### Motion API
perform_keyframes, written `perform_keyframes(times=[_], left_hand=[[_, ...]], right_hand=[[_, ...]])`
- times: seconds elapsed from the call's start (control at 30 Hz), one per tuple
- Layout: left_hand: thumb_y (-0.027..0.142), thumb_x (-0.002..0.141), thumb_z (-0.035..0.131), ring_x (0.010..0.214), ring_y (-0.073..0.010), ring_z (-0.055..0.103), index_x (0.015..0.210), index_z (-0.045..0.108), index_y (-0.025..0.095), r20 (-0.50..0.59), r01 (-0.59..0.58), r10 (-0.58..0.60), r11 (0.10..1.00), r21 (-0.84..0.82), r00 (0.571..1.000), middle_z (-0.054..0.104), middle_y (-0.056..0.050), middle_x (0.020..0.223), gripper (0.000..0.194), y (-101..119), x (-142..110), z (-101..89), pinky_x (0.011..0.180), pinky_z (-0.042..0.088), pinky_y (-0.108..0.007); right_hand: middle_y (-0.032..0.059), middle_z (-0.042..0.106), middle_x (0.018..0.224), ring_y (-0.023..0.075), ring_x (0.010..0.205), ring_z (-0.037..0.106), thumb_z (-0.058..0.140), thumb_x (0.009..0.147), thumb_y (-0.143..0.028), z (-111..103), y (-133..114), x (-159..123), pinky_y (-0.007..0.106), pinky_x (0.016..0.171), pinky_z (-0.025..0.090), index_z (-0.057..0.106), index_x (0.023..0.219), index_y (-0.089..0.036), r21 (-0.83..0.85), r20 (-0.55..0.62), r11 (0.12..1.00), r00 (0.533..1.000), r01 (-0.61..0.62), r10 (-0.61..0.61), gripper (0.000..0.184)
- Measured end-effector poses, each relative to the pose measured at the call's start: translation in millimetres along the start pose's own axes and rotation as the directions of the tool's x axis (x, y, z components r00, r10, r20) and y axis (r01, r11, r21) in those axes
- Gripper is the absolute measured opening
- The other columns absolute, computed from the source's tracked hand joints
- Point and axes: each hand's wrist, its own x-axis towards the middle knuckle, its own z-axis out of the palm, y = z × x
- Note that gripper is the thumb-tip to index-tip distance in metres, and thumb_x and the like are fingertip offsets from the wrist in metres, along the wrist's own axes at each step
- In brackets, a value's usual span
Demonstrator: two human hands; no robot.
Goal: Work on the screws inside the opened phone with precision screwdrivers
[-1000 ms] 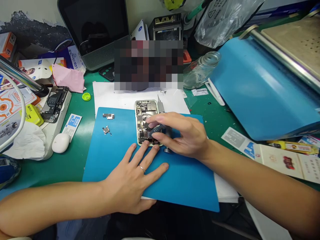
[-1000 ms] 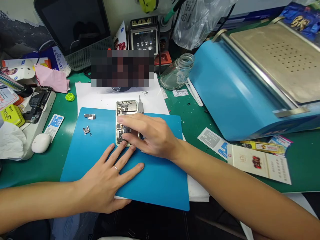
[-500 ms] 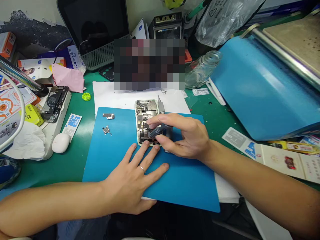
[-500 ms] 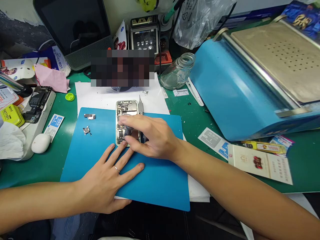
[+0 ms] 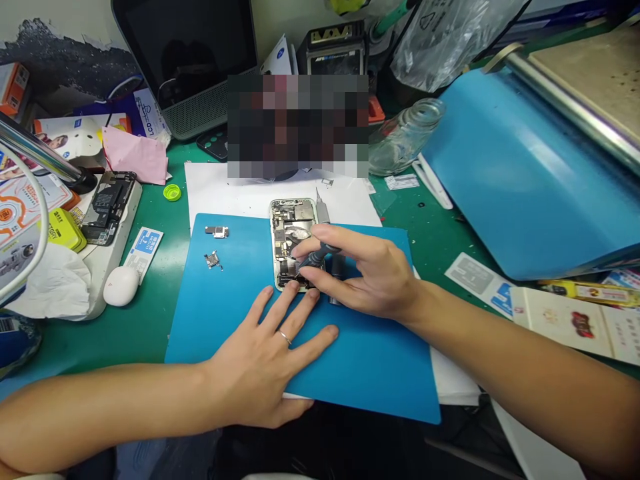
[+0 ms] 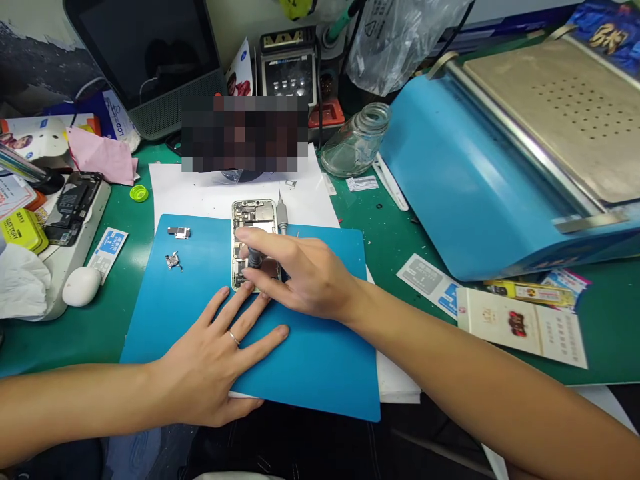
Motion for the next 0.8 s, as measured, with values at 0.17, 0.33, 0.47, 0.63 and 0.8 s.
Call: perform_keyframes(times=[0.17, 0.33, 0.47, 0.63, 0.8], left_hand=[[0.057, 0.087, 0.069, 0.159, -0.0469, 0.003, 0.162, 0.025, 0.021, 0.001, -0.005, 0.005, 1.0, -0.008, 1.0, 0.008, -0.025, 0.171, 0.094, -1.7, 1.4, -0.4, 0.124, 0.007, -0.064], [0.058, 0.087, 0.07, 0.159, -0.0472, 0.003, 0.162, 0.024, 0.021, 0.008, -0.006, 0.006, 1.0, -0.005, 1.0, 0.008, -0.025, 0.171, 0.096, -0.9, 0.7, -0.9, 0.123, 0.008, -0.065], [0.057, 0.088, 0.069, 0.159, -0.0472, 0.003, 0.162, 0.026, 0.02, 0.002, -0.008, 0.008, 1.0, -0.009, 1.0, 0.009, -0.025, 0.171, 0.093, 0.0, 0.0, -1.3, 0.124, 0.007, -0.064], [0.057, 0.087, 0.069, 0.158, -0.0481, 0.004, 0.161, 0.027, 0.019, 0.002, -0.011, 0.011, 1.0, -0.007, 1.0, 0.009, -0.026, 0.171, 0.093, -0.8, 1.3, -1.8, 0.123, 0.007, -0.065], [0.058, 0.087, 0.068, 0.157, -0.0486, 0.013, 0.161, 0.028, 0.019, -0.001, -0.007, 0.007, 1.0, 0.017, 1.0, 0.016, -0.027, 0.169, 0.093, 0.6, 1.2, -2.2, 0.122, 0.008, -0.069]], right_hand=[[0.0071, 0.078, 0.111, 0.018, 0.091, 0.079, 0.07, 0.091, -0.009, 5.3, 1.2, -4.9, 0.03, 0.08, 0.069, 0.038, 0.155, -0.027, 0.112, -0.102, 0.994, 0.994, -0.019, 0.031, 0.074], [0.0046, 0.078, 0.106, 0.0185, 0.092, 0.079, 0.072, 0.088, -0.006, 6.0, 2.9, -7.1, 0.031, 0.082, 0.069, 0.042, 0.154, -0.03, 0.195, -0.129, 0.98, 0.99, -0.037, 0.063, 0.077], [0.0058, 0.078, 0.104, 0.021, 0.091, 0.079, 0.073, 0.087, -0.005, 5.0, 0.4, -4.4, 0.032, 0.08, 0.07, 0.042, 0.155, -0.031, 0.232, -0.148, 0.972, 0.987, -0.031, 0.067, 0.079], [0.0024, 0.078, 0.095, 0.0189, 0.083, 0.078, 0.072, 0.089, -0.011, 4.0, -6.4, 5.0, 0.029, 0.07, 0.069, 0.045, 0.15, -0.034, 0.266, -0.112, 0.963, 0.991, -0.046, 0.078, 0.07], [-0.0001, 0.078, 0.094, 0.0176, 0.083, 0.078, 0.072, 0.088, -0.008, 8.0, -12.4, 10.0, 0.029, 0.075, 0.069, 0.053, 0.137, -0.034, 0.36, -0.086, 0.931, 0.991, -0.062, 0.1, 0.058]])
